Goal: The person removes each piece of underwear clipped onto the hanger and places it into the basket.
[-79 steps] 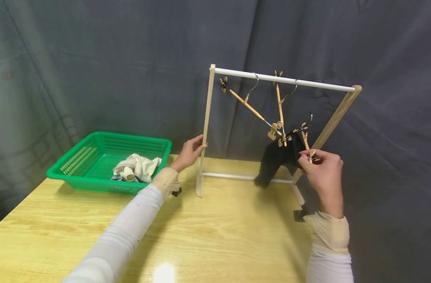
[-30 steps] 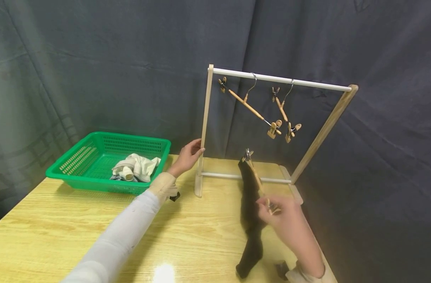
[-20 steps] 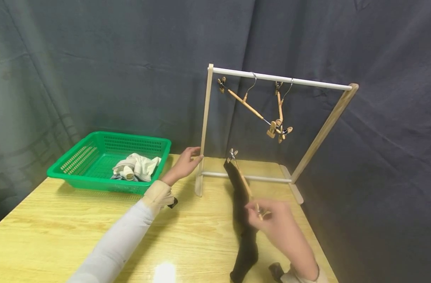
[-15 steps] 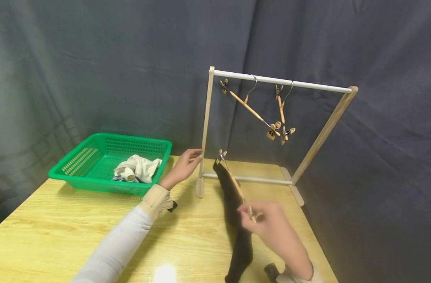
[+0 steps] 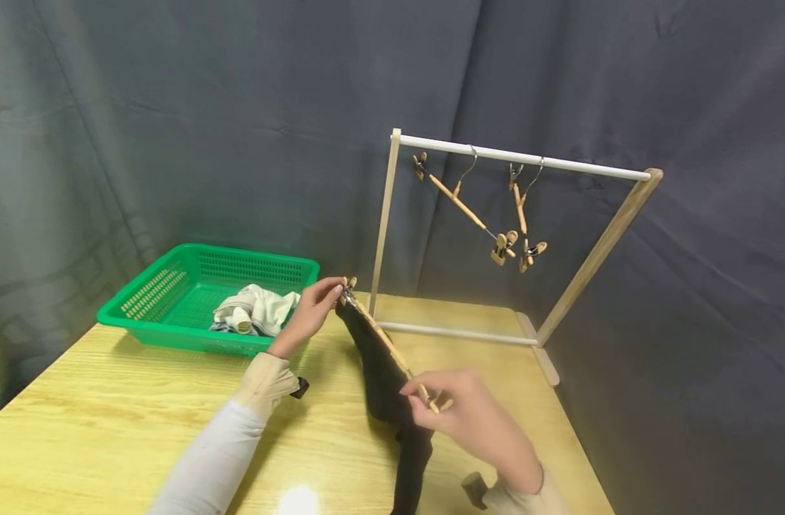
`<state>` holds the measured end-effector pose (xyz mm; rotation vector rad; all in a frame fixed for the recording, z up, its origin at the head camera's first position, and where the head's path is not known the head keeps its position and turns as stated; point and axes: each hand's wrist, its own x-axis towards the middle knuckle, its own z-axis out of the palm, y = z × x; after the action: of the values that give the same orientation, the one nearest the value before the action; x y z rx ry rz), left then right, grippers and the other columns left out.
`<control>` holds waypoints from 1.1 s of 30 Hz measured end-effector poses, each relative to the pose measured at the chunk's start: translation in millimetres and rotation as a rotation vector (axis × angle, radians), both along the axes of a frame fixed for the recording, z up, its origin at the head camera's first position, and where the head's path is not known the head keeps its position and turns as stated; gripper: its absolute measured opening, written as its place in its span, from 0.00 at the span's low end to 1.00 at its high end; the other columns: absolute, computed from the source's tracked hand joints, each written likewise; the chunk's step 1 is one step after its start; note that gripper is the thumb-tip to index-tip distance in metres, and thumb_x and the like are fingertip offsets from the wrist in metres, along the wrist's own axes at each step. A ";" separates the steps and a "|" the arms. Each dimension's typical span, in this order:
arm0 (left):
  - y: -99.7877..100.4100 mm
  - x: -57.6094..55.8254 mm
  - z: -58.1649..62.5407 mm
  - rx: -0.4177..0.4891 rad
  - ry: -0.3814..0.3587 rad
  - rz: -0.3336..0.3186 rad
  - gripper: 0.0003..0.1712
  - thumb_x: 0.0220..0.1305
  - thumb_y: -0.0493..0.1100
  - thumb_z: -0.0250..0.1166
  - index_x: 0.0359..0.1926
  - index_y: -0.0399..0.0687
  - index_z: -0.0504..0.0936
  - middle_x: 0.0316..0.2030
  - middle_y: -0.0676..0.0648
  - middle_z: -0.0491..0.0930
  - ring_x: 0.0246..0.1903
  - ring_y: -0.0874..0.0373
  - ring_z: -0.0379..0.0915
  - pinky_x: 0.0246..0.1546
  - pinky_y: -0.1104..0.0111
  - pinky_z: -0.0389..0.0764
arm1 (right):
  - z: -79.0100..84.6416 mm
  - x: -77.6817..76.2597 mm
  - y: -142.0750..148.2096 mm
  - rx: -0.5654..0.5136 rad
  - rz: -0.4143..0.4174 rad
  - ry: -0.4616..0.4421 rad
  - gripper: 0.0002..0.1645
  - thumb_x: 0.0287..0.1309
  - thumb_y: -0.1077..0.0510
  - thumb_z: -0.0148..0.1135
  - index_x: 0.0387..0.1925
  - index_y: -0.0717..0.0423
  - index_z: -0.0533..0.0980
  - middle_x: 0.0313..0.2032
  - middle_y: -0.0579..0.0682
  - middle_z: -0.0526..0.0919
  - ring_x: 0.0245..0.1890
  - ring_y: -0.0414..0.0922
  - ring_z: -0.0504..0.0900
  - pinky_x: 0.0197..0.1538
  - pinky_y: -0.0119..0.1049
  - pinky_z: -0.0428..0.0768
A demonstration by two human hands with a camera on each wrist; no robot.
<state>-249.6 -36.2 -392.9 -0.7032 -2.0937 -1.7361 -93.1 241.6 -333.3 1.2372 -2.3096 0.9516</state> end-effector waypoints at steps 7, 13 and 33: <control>-20.9 5.8 -8.6 0.081 -0.087 0.011 0.19 0.68 0.42 0.51 0.55 0.35 0.72 0.45 0.37 0.76 0.44 0.48 0.73 0.44 0.51 0.75 | 10.7 -11.4 1.4 0.081 0.034 -0.059 0.20 0.46 0.68 0.63 0.42 0.47 0.80 0.33 0.38 0.83 0.27 0.33 0.76 0.29 0.27 0.77; -25.7 6.6 -7.4 0.104 -0.079 0.016 0.21 0.66 0.42 0.54 0.56 0.36 0.72 0.47 0.38 0.77 0.47 0.52 0.73 0.50 0.59 0.73 | 24.8 -20.4 12.7 0.094 -0.038 -0.088 0.19 0.50 0.66 0.62 0.45 0.47 0.78 0.32 0.38 0.80 0.27 0.34 0.74 0.28 0.32 0.76; -36.9 15.1 10.7 0.220 -0.108 0.126 0.19 0.63 0.43 0.58 0.51 0.37 0.76 0.44 0.39 0.78 0.43 0.54 0.73 0.46 0.65 0.74 | 20.2 -90.1 30.6 0.032 -0.430 -0.021 0.23 0.57 0.57 0.59 0.55 0.48 0.71 0.36 0.45 0.80 0.34 0.40 0.77 0.39 0.43 0.79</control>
<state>-234.5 -73.1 -382.2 -0.4145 -1.9268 -1.9320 -183.2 272.1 -313.1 0.6934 -2.4700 0.7775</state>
